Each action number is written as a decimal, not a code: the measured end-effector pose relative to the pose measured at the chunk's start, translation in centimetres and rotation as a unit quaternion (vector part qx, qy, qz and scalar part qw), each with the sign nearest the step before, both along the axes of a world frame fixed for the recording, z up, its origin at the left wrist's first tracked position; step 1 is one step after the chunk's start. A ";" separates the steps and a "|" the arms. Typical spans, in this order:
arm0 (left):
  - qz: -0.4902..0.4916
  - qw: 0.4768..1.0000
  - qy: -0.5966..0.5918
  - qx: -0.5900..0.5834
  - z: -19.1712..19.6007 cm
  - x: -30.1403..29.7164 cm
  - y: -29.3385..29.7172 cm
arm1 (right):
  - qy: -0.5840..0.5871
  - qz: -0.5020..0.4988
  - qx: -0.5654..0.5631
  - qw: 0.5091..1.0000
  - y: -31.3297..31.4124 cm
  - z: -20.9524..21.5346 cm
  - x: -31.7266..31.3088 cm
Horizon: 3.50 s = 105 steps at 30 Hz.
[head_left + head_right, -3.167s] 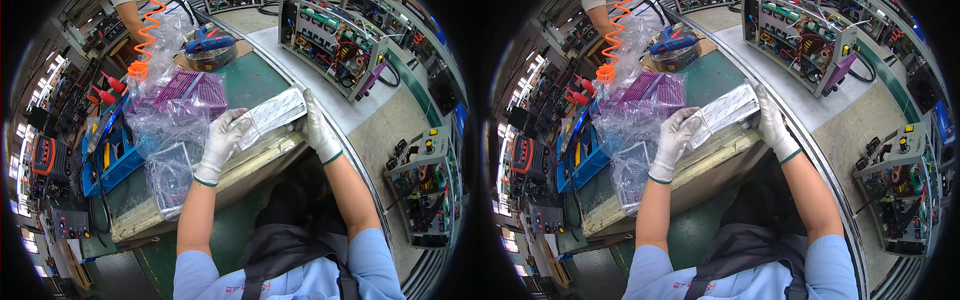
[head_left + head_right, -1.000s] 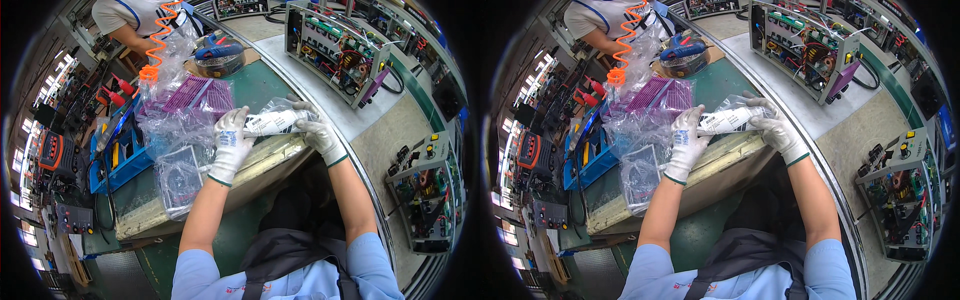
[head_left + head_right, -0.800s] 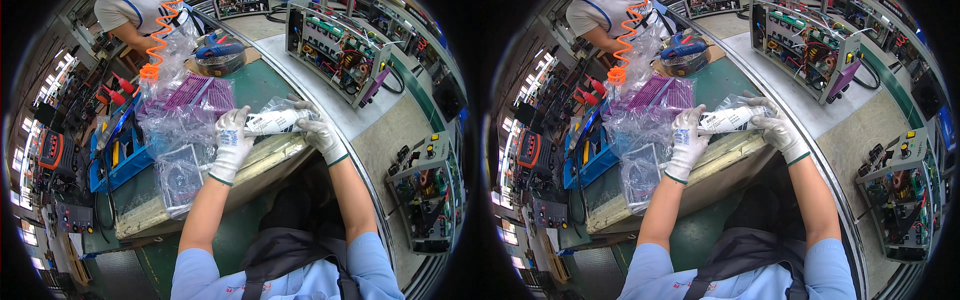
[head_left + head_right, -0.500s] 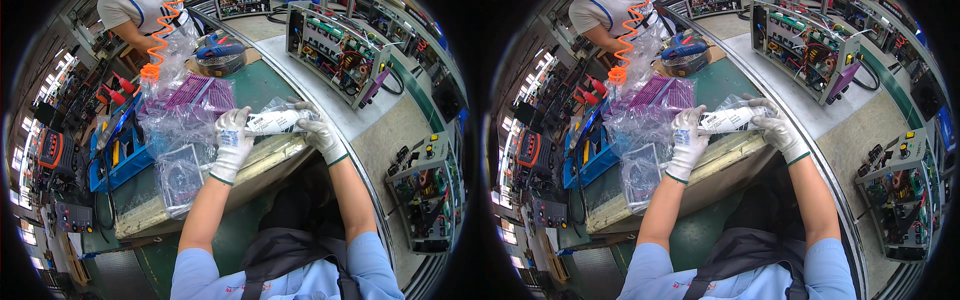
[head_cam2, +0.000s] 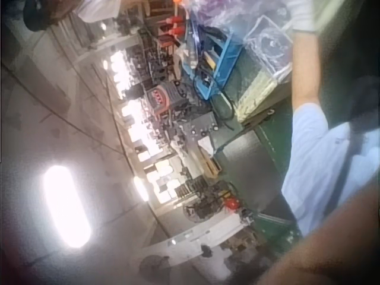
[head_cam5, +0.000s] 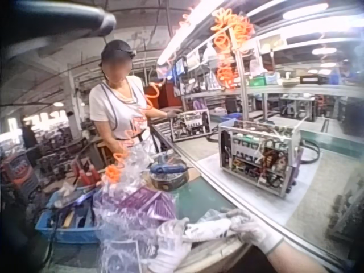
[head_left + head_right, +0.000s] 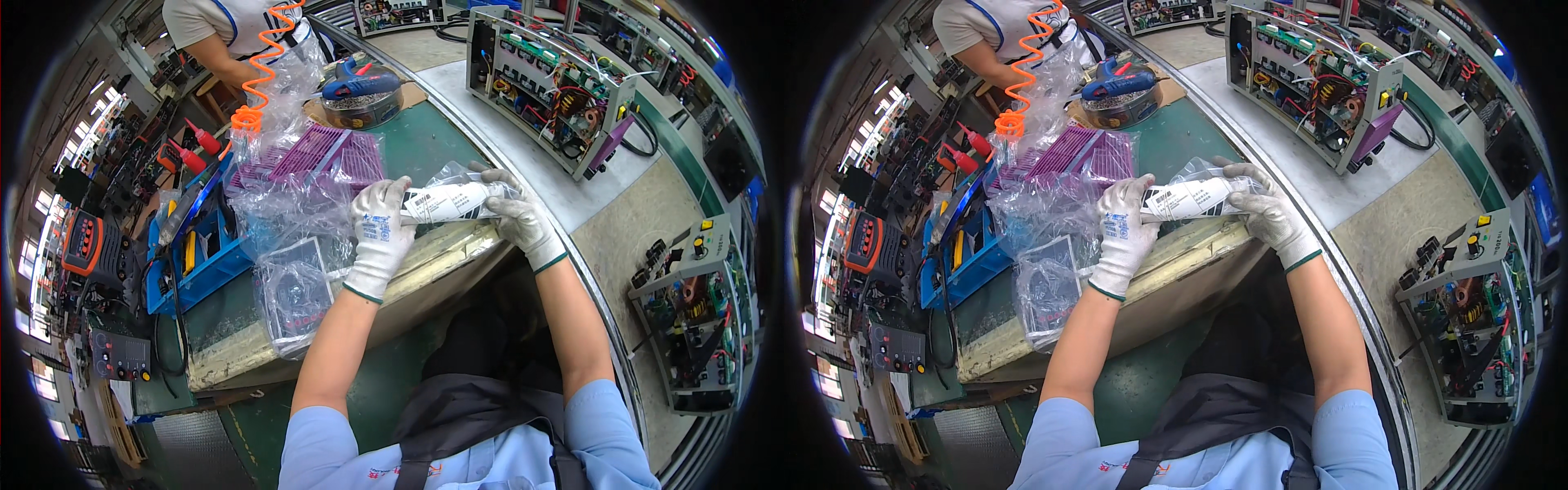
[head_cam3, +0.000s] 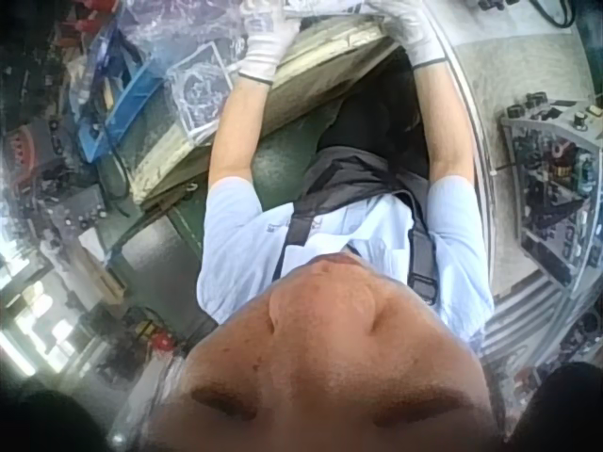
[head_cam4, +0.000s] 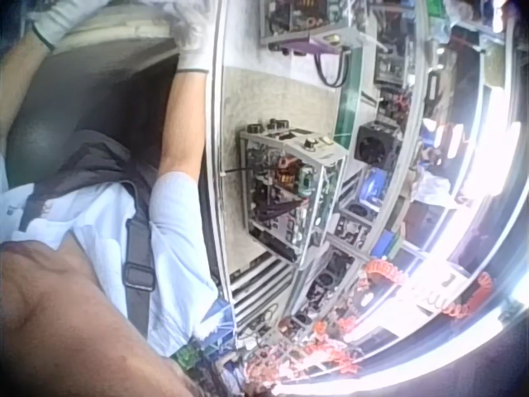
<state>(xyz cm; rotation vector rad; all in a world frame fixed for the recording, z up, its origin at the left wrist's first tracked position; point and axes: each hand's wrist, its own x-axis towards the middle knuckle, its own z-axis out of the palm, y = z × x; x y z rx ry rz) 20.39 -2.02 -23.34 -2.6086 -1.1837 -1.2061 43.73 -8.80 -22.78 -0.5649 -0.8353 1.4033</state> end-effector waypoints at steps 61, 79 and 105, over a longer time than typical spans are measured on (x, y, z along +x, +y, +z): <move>0.024 0.999 0.035 -0.015 -0.1 0.3 0.1 | 0.029 0.021 0.003 0.999 0.1 -0.6 0.3; 0.016 0.995 0.053 -0.082 0.5 0.4 0.0 | 0.026 0.012 0.018 0.999 0.2 -1.1 0.5; -0.016 0.986 -0.015 -0.168 0.8 0.1 -0.1 | -0.016 -0.103 -0.033 0.994 0.7 -1.5 -0.7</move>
